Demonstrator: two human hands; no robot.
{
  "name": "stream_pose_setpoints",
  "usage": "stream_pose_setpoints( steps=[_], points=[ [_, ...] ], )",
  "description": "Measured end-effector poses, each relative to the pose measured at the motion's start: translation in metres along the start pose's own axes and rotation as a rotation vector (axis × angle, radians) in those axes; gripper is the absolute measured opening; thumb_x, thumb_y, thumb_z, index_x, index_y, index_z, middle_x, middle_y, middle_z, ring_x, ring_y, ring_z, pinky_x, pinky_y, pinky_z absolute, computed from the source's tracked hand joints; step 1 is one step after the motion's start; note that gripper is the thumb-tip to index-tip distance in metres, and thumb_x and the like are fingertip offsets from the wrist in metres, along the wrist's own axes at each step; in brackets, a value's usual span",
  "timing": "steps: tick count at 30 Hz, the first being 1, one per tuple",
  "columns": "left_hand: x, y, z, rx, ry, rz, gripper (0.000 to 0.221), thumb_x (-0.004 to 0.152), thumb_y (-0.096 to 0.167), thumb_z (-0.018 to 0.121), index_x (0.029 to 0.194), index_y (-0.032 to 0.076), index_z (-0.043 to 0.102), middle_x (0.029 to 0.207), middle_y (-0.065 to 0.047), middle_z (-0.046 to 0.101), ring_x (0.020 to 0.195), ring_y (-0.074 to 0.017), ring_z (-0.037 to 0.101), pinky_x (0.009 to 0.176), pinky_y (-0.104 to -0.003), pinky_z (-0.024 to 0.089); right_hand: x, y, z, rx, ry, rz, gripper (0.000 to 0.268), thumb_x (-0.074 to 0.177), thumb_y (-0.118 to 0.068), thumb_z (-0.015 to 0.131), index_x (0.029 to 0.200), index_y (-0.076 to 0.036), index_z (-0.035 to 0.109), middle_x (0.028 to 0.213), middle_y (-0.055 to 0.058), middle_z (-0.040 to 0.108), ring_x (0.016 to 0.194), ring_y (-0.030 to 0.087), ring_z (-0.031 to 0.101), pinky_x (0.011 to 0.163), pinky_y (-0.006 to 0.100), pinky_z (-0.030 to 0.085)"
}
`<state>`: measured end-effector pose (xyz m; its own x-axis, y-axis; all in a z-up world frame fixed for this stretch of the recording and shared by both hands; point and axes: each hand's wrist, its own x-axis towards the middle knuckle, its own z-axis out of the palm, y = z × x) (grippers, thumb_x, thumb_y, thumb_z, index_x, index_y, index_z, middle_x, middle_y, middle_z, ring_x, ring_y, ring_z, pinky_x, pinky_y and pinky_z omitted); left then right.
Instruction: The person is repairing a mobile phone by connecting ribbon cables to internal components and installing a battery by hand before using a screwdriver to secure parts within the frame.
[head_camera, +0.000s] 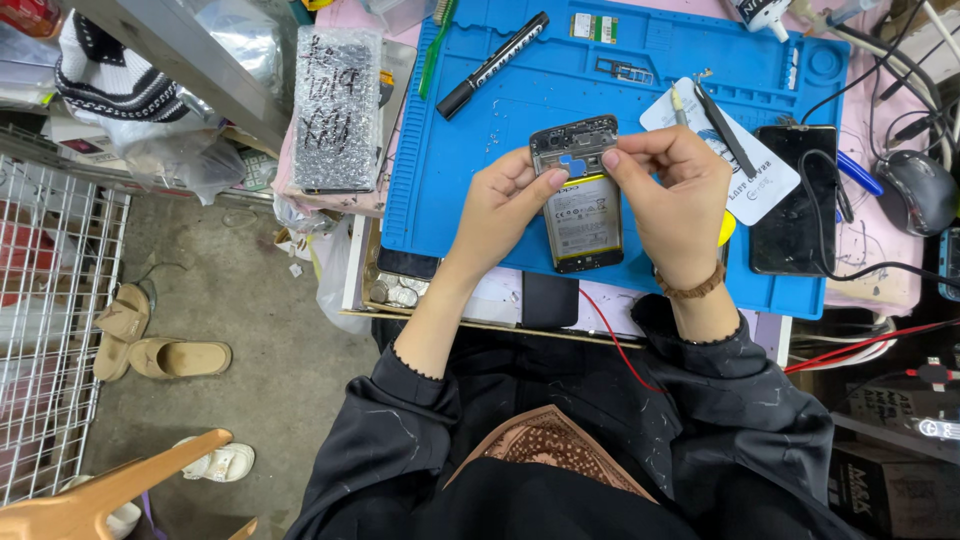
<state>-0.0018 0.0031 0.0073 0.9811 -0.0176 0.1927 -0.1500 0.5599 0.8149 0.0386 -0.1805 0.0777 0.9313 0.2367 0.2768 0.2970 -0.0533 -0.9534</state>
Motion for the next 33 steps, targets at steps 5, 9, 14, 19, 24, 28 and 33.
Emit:
stream_pose_setpoints(
  steps=[5,9,14,19,24,28,33],
  points=[
    [0.000,-0.002,-0.004,0.002,-0.007,-0.002,0.033,0.107,0.013,0.065,0.135,-0.005,0.062,0.123,-0.010,0.072,0.112,-0.0118,0.067,0.095,-0.026,0.055,-0.001,0.000,-0.003,-0.378,0.011,-0.344,0.012,0.097,0.004,0.085,0.102,0.002,0.074,0.100,0.008,0.063,0.094,0.013,0.060,0.085,0.024,0.048],
    [0.001,-0.005,-0.005,0.036,0.016,-0.028,0.033,0.109,0.014,0.065,0.135,-0.005,0.064,0.117,-0.008,0.073,0.100,-0.0082,0.063,0.081,-0.022,0.049,0.003,0.002,-0.002,-0.284,-0.021,-0.323,0.012,0.099,0.007,0.083,0.101,0.003,0.072,0.102,0.008,0.064,0.095,0.013,0.061,0.085,0.023,0.048],
    [0.001,-0.007,-0.006,0.022,0.016,-0.013,0.031,0.108,0.018,0.063,0.131,-0.002,0.064,0.113,-0.006,0.074,0.098,-0.0077,0.068,0.082,-0.023,0.055,0.002,0.007,0.003,-0.153,-0.029,-0.240,0.017,0.099,0.004,0.082,0.104,0.001,0.066,0.109,0.006,0.061,0.092,0.010,0.060,0.083,0.022,0.051],
    [0.000,-0.007,-0.006,0.030,0.015,-0.013,0.032,0.109,0.021,0.061,0.130,-0.002,0.065,0.113,-0.007,0.074,0.098,-0.0088,0.068,0.081,-0.025,0.056,0.002,0.009,0.006,-0.095,-0.016,-0.194,0.020,0.101,0.004,0.081,0.101,0.000,0.061,0.107,0.005,0.058,0.089,0.009,0.057,0.080,0.021,0.049],
    [0.000,-0.004,-0.007,0.061,0.009,-0.020,0.035,0.109,0.026,0.057,0.130,0.000,0.065,0.114,-0.005,0.074,0.100,-0.0097,0.070,0.084,-0.028,0.060,0.004,0.011,0.006,-0.100,0.002,-0.197,0.021,0.100,0.003,0.081,0.100,0.000,0.060,0.107,0.005,0.058,0.087,0.008,0.057,0.079,0.020,0.048],
    [-0.001,-0.007,-0.011,0.048,-0.004,-0.016,0.034,0.112,0.026,0.057,0.130,-0.002,0.066,0.115,-0.007,0.073,0.101,-0.0106,0.069,0.086,-0.029,0.060,0.005,0.011,0.007,-0.063,0.008,-0.160,0.020,0.100,0.002,0.083,0.098,0.000,0.063,0.105,0.004,0.059,0.087,0.008,0.056,0.079,0.020,0.047],
    [-0.003,-0.008,-0.007,0.011,0.001,0.028,0.032,0.112,0.021,0.059,0.133,-0.002,0.065,0.120,-0.006,0.073,0.107,-0.0103,0.067,0.091,-0.026,0.056,0.002,0.012,0.010,-0.082,0.031,-0.198,0.018,0.099,0.003,0.084,0.097,0.001,0.066,0.103,0.004,0.060,0.087,0.008,0.056,0.078,0.020,0.046]
  ],
)
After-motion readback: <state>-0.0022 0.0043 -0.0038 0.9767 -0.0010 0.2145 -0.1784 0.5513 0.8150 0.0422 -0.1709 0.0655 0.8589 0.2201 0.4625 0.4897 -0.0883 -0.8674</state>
